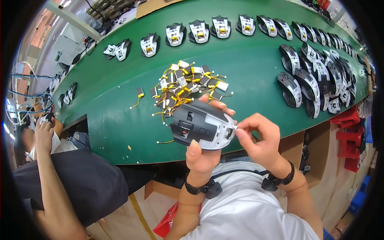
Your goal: The person assembles electronic devices by inserting small batteries into the internal compartments of mouse-shaped casings. They pick up a casing, insert a battery, and place the finished unit on a green table alongside other completed devices.
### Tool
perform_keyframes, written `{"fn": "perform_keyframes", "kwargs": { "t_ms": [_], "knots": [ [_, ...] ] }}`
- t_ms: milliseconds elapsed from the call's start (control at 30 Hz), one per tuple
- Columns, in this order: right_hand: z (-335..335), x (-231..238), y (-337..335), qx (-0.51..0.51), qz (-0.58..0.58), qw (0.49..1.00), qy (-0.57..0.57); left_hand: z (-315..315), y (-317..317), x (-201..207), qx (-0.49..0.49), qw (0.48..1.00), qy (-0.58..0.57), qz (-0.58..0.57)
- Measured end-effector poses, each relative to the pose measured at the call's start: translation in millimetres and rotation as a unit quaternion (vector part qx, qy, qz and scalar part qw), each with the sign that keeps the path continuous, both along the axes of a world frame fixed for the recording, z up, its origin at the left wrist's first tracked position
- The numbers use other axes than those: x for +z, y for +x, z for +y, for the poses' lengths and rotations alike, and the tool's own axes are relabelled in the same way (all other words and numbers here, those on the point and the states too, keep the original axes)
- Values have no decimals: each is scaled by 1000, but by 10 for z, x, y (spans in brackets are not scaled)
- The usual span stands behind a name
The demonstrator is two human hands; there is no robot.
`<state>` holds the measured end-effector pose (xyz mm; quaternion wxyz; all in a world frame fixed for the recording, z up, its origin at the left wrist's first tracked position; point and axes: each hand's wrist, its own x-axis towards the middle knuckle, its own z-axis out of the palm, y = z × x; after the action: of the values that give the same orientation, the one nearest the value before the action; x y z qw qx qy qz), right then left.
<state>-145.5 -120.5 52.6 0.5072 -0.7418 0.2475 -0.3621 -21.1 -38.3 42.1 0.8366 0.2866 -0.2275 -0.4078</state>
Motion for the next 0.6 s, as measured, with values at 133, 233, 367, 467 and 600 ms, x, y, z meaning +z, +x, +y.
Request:
{"fn": "perform_keyframes", "kwargs": {
  "t_ms": [133,233,367,467,600],
  "knots": [
    [-62,26,-27,29,20,999,-30,87,63,-38,-44,998,23,37],
    [-178,138,-123,79,-22,948,307,174,169,-154,-84,996,24,-19],
    [-315,243,-188,159,6,882,444,356,238,41,-145,943,39,-296],
    [-345,268,-187,180,27,856,484,355,263,142,-153,896,47,-413],
    [-356,238,-175,200,17,832,517,320,233,178,-130,865,47,-483]
  ]
}}
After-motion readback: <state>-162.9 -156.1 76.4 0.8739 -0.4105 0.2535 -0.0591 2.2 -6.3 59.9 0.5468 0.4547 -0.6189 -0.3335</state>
